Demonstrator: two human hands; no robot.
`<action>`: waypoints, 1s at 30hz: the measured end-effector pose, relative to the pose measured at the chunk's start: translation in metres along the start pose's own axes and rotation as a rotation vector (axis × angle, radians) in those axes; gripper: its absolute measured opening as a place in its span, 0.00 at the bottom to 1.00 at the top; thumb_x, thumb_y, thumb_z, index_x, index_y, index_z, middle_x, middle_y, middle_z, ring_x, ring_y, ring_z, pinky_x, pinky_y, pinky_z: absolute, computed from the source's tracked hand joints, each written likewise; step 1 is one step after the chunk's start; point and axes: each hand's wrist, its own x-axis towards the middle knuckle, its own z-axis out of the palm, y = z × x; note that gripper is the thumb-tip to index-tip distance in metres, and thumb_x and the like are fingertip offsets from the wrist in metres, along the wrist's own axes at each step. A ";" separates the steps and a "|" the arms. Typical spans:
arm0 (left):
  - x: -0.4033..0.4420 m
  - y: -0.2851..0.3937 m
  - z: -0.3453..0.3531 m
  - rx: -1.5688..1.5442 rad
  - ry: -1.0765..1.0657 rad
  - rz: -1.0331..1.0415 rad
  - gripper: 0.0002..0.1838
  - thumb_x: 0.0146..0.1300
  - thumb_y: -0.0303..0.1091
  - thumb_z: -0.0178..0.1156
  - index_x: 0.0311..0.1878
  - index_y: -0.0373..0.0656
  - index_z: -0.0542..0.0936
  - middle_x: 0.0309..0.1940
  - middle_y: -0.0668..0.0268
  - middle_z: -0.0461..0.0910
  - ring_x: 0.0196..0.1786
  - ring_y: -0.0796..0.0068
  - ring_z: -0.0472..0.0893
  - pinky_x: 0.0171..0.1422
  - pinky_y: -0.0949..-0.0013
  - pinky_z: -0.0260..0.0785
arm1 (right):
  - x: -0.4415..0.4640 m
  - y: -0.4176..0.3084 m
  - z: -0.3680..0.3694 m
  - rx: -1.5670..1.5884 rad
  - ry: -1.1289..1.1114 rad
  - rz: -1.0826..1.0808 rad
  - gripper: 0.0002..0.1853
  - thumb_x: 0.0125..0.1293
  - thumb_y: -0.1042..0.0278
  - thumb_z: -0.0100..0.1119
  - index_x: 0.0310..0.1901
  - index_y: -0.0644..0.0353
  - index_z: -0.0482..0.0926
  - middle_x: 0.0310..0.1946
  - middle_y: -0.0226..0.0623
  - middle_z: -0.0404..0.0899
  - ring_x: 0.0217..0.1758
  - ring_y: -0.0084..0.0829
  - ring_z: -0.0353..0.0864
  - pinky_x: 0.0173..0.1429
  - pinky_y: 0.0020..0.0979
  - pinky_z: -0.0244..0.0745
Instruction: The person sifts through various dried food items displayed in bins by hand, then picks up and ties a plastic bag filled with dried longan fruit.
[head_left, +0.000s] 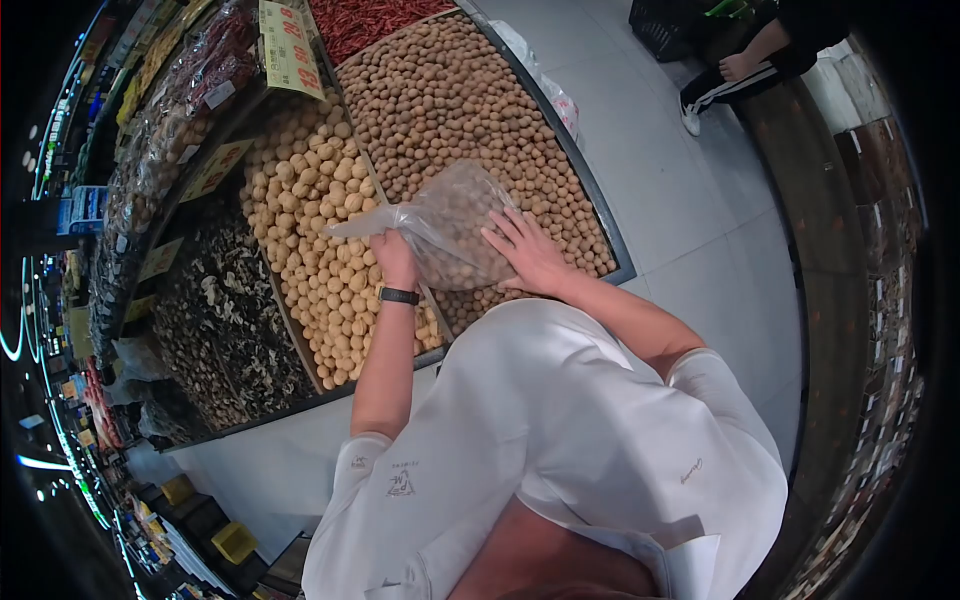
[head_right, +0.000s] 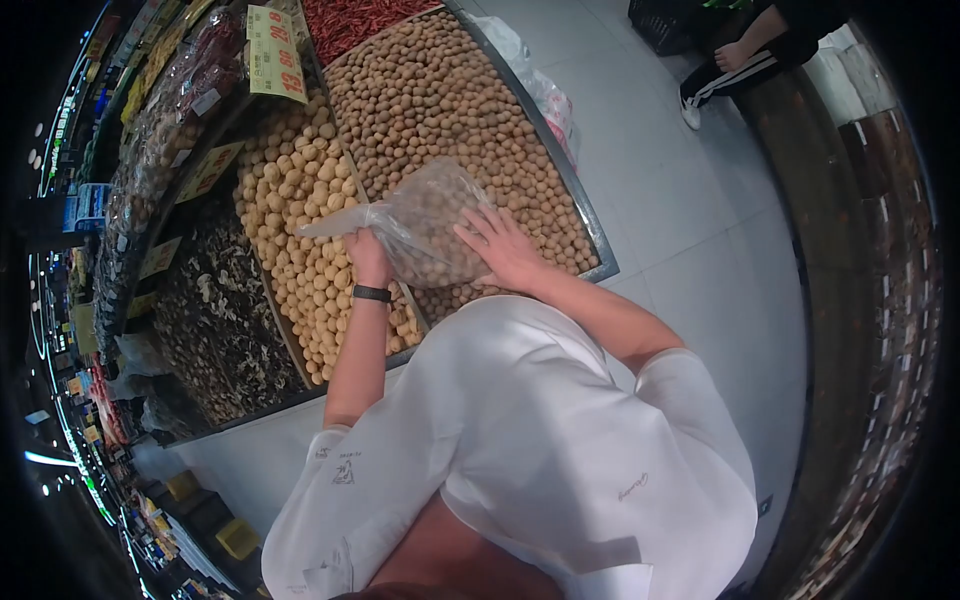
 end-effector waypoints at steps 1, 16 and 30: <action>0.000 0.009 0.003 0.006 -0.005 0.001 0.13 0.76 0.25 0.46 0.55 0.33 0.78 0.50 0.60 0.83 0.51 0.70 0.81 0.57 0.67 0.75 | 0.005 0.001 0.003 0.005 0.005 0.004 0.62 0.46 0.50 0.83 0.81 0.53 0.56 0.82 0.47 0.50 0.85 0.54 0.45 0.86 0.54 0.45; 0.019 0.063 -0.008 -0.074 0.089 -0.013 0.12 0.82 0.32 0.46 0.59 0.34 0.71 0.55 0.57 0.79 0.54 0.66 0.81 0.58 0.63 0.77 | 0.070 0.006 0.011 0.029 0.030 -0.056 0.60 0.48 0.56 0.82 0.81 0.52 0.54 0.81 0.46 0.50 0.85 0.51 0.47 0.86 0.47 0.50; 0.008 0.125 0.028 0.045 -0.116 0.141 0.11 0.75 0.23 0.51 0.49 0.33 0.83 0.45 0.61 0.86 0.49 0.74 0.83 0.54 0.71 0.75 | 0.037 0.003 0.016 0.182 0.137 0.053 0.55 0.54 0.55 0.80 0.79 0.57 0.56 0.80 0.49 0.53 0.84 0.53 0.52 0.84 0.48 0.55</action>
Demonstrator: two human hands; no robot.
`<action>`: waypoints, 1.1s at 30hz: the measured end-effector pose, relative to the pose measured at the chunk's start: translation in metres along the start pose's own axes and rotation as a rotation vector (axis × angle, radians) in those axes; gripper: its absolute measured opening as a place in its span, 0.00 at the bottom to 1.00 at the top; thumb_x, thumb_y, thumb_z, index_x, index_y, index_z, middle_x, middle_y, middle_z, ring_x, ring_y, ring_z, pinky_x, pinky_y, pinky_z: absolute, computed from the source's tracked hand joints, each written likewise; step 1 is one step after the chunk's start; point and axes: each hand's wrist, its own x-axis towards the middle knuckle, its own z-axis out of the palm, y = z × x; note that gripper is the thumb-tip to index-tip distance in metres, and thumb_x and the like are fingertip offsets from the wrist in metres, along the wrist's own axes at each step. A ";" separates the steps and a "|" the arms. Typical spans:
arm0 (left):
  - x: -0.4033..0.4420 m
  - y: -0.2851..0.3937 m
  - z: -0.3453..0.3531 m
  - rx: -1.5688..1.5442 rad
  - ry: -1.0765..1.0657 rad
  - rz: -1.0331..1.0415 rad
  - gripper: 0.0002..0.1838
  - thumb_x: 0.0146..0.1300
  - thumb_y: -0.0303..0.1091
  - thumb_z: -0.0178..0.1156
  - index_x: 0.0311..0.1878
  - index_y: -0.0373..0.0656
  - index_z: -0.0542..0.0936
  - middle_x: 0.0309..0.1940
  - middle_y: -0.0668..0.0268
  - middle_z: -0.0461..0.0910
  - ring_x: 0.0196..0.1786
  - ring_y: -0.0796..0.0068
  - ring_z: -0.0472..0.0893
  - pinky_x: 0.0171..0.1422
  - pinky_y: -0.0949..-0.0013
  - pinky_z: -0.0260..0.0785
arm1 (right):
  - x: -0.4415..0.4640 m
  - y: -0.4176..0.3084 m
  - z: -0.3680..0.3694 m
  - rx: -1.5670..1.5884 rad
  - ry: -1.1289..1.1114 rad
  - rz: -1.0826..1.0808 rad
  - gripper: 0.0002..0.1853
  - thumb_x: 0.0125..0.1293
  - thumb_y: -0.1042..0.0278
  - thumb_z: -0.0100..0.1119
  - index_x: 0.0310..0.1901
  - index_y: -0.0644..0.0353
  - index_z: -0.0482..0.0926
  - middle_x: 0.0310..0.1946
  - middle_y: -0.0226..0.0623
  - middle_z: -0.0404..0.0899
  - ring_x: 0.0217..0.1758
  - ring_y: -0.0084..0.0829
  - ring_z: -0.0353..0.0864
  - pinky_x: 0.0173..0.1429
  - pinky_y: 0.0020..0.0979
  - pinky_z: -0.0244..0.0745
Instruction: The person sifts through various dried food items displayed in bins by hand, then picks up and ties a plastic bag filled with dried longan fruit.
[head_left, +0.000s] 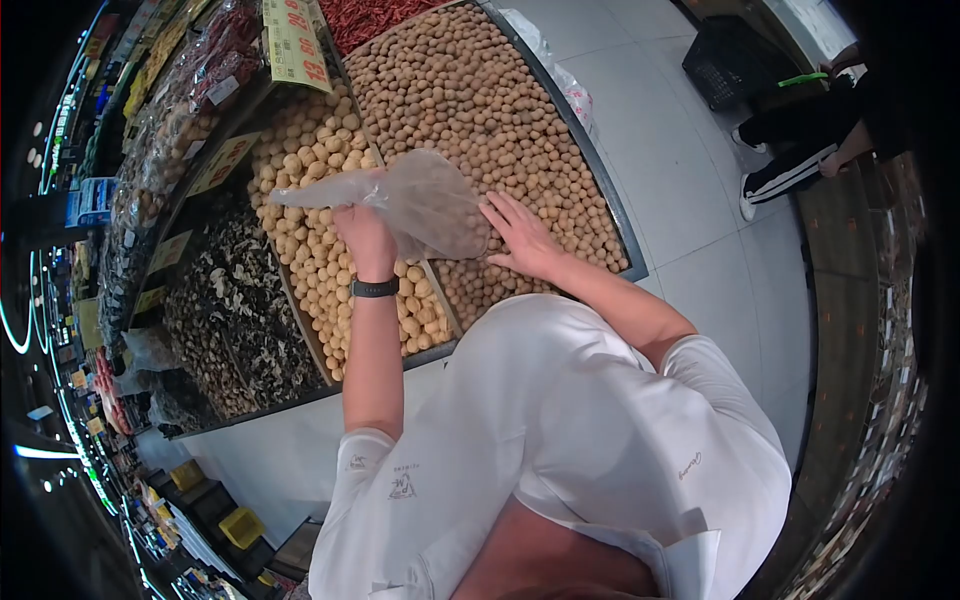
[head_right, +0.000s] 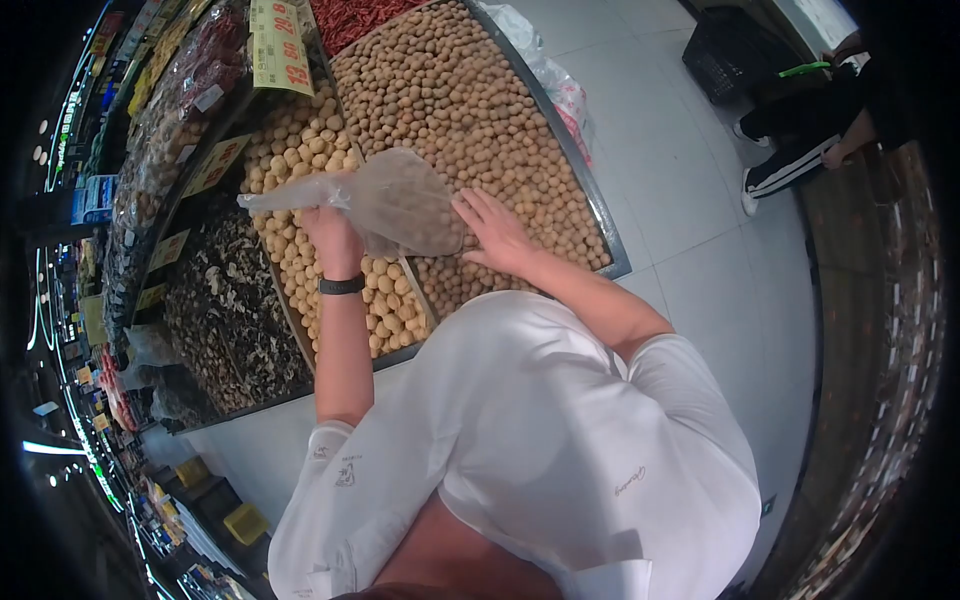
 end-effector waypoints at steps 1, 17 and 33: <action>-0.002 -0.002 0.002 0.002 0.005 0.000 0.11 0.75 0.23 0.51 0.49 0.33 0.83 0.45 0.61 0.86 0.49 0.74 0.83 0.54 0.71 0.75 | -0.002 0.000 0.000 0.003 -0.003 -0.004 0.55 0.54 0.55 0.80 0.79 0.57 0.56 0.80 0.49 0.53 0.84 0.53 0.52 0.84 0.48 0.55; -0.015 0.025 0.023 -0.184 -0.124 -0.007 0.09 0.75 0.23 0.53 0.48 0.33 0.82 0.46 0.58 0.86 0.49 0.69 0.84 0.57 0.66 0.78 | -0.014 0.002 -0.003 0.020 0.046 0.035 0.55 0.53 0.58 0.81 0.79 0.57 0.56 0.79 0.47 0.55 0.84 0.51 0.53 0.84 0.48 0.55; -0.046 -0.017 0.031 -0.308 -0.043 -0.250 0.10 0.76 0.29 0.54 0.47 0.34 0.82 0.44 0.57 0.86 0.45 0.65 0.86 0.54 0.62 0.81 | -0.022 -0.011 -0.016 -0.009 -0.030 0.095 0.52 0.54 0.63 0.78 0.79 0.60 0.57 0.79 0.49 0.55 0.83 0.52 0.53 0.84 0.46 0.55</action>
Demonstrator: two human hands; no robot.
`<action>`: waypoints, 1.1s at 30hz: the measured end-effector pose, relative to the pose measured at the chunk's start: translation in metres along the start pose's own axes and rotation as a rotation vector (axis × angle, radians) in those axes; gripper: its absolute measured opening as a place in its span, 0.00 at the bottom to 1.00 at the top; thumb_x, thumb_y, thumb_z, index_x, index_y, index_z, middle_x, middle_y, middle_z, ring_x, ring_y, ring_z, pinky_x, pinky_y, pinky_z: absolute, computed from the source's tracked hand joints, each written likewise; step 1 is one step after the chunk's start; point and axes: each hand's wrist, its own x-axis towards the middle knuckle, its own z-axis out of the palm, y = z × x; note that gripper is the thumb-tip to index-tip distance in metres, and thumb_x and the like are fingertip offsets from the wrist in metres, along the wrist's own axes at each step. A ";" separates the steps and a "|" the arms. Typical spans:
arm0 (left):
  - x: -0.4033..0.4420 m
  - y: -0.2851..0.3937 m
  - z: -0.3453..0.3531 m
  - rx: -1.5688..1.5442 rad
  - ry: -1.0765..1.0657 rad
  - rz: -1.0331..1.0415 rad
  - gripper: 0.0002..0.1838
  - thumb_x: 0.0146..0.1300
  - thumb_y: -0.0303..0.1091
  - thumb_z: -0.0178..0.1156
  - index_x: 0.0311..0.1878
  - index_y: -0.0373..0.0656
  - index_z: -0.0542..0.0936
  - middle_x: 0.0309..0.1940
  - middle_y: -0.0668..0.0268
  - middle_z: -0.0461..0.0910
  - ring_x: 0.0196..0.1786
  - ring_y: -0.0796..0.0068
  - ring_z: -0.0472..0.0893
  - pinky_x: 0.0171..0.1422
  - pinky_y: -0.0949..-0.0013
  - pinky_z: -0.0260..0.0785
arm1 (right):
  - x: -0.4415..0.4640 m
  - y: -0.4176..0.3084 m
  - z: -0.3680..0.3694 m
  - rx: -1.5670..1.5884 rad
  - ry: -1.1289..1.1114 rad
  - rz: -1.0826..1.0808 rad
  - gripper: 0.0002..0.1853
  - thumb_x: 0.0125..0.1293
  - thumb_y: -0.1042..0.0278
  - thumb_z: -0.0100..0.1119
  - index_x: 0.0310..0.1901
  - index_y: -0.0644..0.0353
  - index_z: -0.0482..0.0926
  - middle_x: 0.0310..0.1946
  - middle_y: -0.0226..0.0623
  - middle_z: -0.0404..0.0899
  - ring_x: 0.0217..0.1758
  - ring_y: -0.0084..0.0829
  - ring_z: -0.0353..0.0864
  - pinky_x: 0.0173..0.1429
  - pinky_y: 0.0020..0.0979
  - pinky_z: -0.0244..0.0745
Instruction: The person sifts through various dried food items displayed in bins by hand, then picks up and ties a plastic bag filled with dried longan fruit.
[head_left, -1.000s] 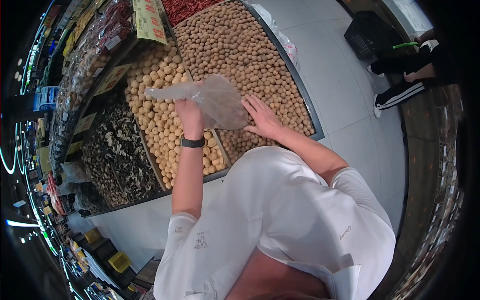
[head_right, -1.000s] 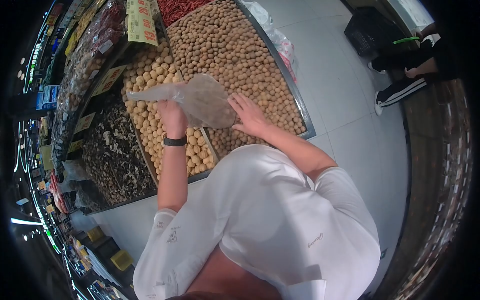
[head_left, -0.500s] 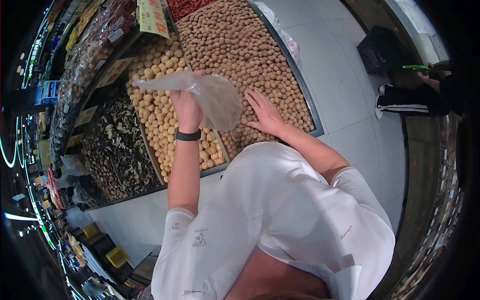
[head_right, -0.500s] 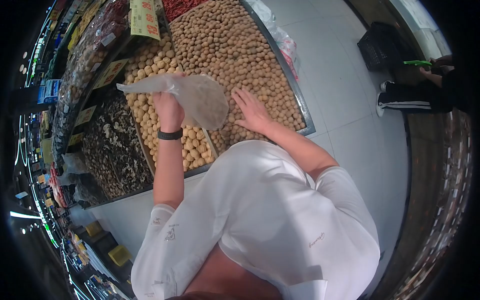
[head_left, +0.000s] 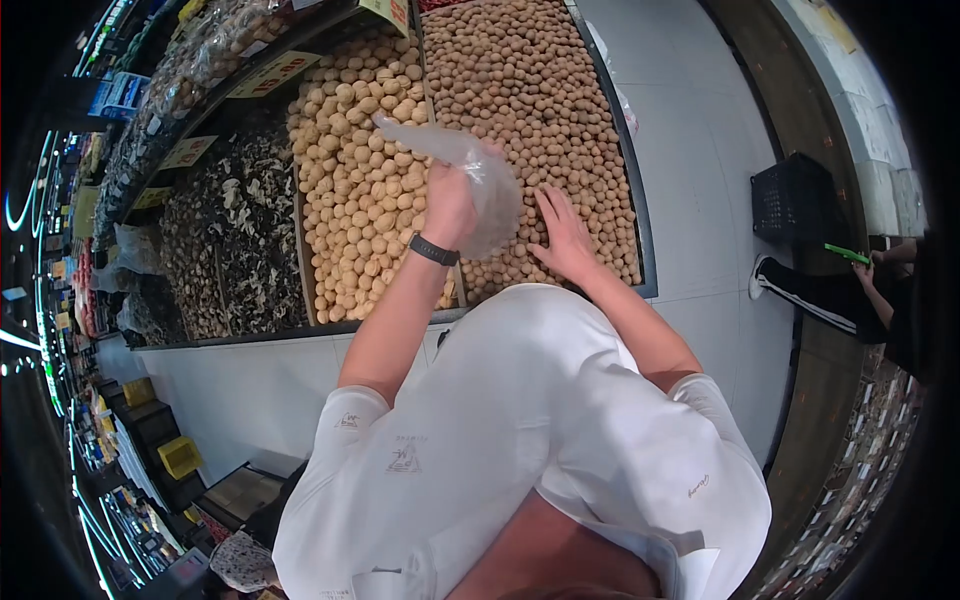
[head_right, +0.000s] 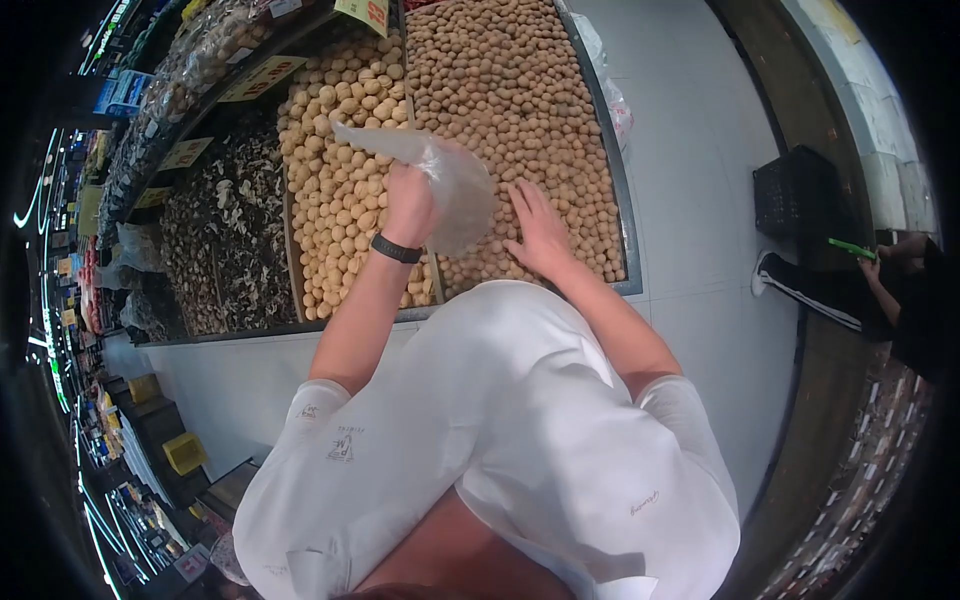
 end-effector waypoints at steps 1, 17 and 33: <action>-0.002 -0.015 0.000 -0.033 -0.008 -0.031 0.09 0.76 0.28 0.54 0.47 0.35 0.82 0.43 0.58 0.86 0.45 0.67 0.86 0.53 0.63 0.80 | -0.001 -0.002 -0.002 0.005 -0.010 0.016 0.55 0.53 0.62 0.79 0.79 0.60 0.55 0.80 0.50 0.54 0.83 0.52 0.52 0.84 0.47 0.55; -0.016 -0.003 -0.080 0.673 -0.180 0.516 0.32 0.66 0.38 0.68 0.70 0.36 0.70 0.70 0.50 0.69 0.74 0.53 0.68 0.79 0.56 0.59 | 0.044 -0.017 0.005 0.777 0.171 0.329 0.14 0.65 0.81 0.61 0.52 0.68 0.81 0.41 0.38 0.87 0.41 0.27 0.86 0.46 0.30 0.79; -0.012 -0.135 -0.093 0.841 0.034 0.281 0.36 0.79 0.44 0.52 0.81 0.34 0.56 0.83 0.47 0.51 0.84 0.48 0.51 0.87 0.55 0.43 | 0.031 0.024 0.015 0.799 0.304 0.377 0.14 0.70 0.75 0.64 0.56 0.66 0.81 0.52 0.37 0.86 0.54 0.27 0.82 0.60 0.31 0.75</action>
